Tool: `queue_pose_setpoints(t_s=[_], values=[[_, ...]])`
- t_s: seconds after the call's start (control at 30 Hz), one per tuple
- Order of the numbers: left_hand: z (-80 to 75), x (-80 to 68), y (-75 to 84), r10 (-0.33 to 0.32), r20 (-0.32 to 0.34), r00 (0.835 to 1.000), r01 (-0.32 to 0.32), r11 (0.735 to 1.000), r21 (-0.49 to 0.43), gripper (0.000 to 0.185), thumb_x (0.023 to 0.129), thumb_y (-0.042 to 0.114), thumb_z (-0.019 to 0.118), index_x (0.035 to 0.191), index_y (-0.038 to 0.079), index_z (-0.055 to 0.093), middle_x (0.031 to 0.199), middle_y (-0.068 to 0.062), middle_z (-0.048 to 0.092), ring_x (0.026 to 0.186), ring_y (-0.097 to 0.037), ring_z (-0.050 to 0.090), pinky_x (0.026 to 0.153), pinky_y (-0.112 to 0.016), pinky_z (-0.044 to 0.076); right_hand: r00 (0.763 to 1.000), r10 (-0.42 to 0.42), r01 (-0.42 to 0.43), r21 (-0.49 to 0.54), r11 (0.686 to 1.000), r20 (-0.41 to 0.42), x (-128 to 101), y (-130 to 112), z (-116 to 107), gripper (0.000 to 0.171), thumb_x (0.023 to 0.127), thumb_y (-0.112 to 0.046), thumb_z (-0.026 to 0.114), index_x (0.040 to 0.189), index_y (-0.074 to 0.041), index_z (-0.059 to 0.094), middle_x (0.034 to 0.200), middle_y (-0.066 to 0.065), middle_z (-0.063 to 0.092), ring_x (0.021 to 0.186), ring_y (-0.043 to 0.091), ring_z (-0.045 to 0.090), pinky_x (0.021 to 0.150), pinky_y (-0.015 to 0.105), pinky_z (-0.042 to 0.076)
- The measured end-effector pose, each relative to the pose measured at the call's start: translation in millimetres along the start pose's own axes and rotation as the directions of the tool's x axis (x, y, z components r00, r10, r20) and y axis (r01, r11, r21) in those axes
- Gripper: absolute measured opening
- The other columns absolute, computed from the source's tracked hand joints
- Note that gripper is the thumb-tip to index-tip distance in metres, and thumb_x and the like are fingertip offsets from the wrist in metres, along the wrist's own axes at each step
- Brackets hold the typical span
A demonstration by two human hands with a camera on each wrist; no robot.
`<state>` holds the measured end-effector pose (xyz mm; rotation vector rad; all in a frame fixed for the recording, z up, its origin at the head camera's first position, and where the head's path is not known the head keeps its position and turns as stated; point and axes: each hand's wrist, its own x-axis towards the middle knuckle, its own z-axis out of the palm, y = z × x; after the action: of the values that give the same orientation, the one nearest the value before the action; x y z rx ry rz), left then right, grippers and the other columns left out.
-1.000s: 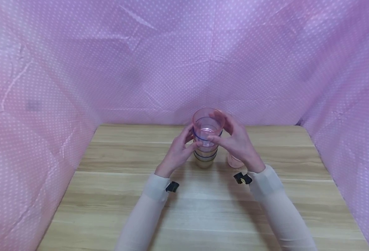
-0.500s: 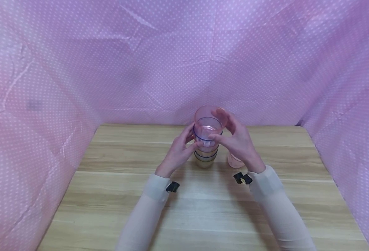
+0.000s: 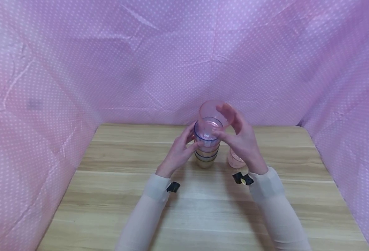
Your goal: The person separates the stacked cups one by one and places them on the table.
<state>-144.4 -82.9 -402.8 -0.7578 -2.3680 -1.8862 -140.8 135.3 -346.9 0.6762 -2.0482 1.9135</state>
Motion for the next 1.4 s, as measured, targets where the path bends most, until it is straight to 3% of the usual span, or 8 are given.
queue_pose_setpoints(t_s=[0.23, 0.5, 0.7, 0.93, 1.17, 1.4], values=[[-0.2, 0.8, 0.2, -0.015, 0.008, 1.000, 0.015, 1.000, 0.013, 0.069, 0.101, 0.012, 0.069, 0.160, 0.008, 0.034, 0.158, -0.017, 0.046, 0.142, -0.032, 0.049, 0.117, -0.036, 0.044, 0.996, -0.086, 0.087, 0.074, 0.993, -0.020, 1, -5, 0, 0.080, 0.080, 0.016, 0.079, 0.152, 0.000, 0.046, 0.148, 0.020, 0.056, 0.139, 0.026, 0.052, 0.123, 0.043, 0.036], [-0.1, -0.4, -0.9, -0.008, 0.005, 1.000, 0.008, 1.000, 0.007, 0.067, 0.100, 0.010, 0.068, 0.159, 0.007, 0.035, 0.155, -0.018, 0.049, 0.140, -0.034, 0.051, 0.116, -0.041, 0.045, 0.992, -0.118, 0.122, 0.130, 0.984, -0.035, 2, -15, 1, 0.079, 0.084, -0.012, 0.088, 0.150, 0.002, 0.048, 0.148, 0.021, 0.056, 0.140, 0.029, 0.051, 0.122, 0.040, 0.037], [-0.2, 0.0, -1.4, 0.010, 0.010, 1.000, -0.010, 1.000, 0.006, 0.066, 0.101, 0.009, 0.067, 0.158, 0.006, 0.036, 0.157, -0.019, 0.047, 0.140, -0.036, 0.050, 0.116, -0.040, 0.046, 0.991, -0.117, 0.124, 0.132, 0.983, -0.061, 1, -21, -2, 0.079, 0.083, -0.016, 0.089, 0.150, 0.000, 0.050, 0.147, 0.021, 0.057, 0.139, 0.029, 0.052, 0.121, 0.039, 0.038], [-0.8, 0.0, -2.2, 0.015, 0.013, 1.000, -0.015, 1.000, 0.020, 0.066, 0.101, 0.014, 0.067, 0.158, 0.006, 0.036, 0.155, -0.018, 0.050, 0.139, -0.035, 0.053, 0.116, -0.044, 0.046, 0.982, -0.169, 0.181, 0.141, 0.973, -0.088, 0, -23, -10, 0.086, 0.079, -0.033, 0.091, 0.148, 0.001, 0.052, 0.145, 0.021, 0.058, 0.138, 0.030, 0.053, 0.119, 0.037, 0.041], [-1.2, -0.9, -0.8, 0.011, 0.014, 1.000, -0.011, 1.000, 0.017, 0.065, 0.101, 0.011, 0.066, 0.158, 0.002, 0.035, 0.155, -0.020, 0.049, 0.138, -0.039, 0.052, 0.115, -0.050, 0.046, 0.977, -0.170, 0.190, 0.163, 0.968, -0.130, -4, -26, -21, 0.082, 0.078, -0.024, 0.093, 0.145, 0.002, 0.054, 0.143, 0.020, 0.060, 0.137, 0.031, 0.053, 0.118, 0.036, 0.042], [-0.2, -1.5, -2.1, 0.025, 0.001, 1.000, -0.025, 0.999, 0.027, 0.064, 0.101, 0.012, 0.067, 0.158, 0.004, 0.037, 0.154, -0.019, 0.051, 0.138, -0.037, 0.053, 0.115, -0.045, 0.046, 0.976, -0.153, 0.182, 0.187, 0.965, -0.158, -12, -27, -31, 0.077, 0.079, -0.006, 0.091, 0.145, 0.004, 0.054, 0.143, 0.023, 0.060, 0.137, 0.033, 0.053, 0.120, 0.037, 0.039]])
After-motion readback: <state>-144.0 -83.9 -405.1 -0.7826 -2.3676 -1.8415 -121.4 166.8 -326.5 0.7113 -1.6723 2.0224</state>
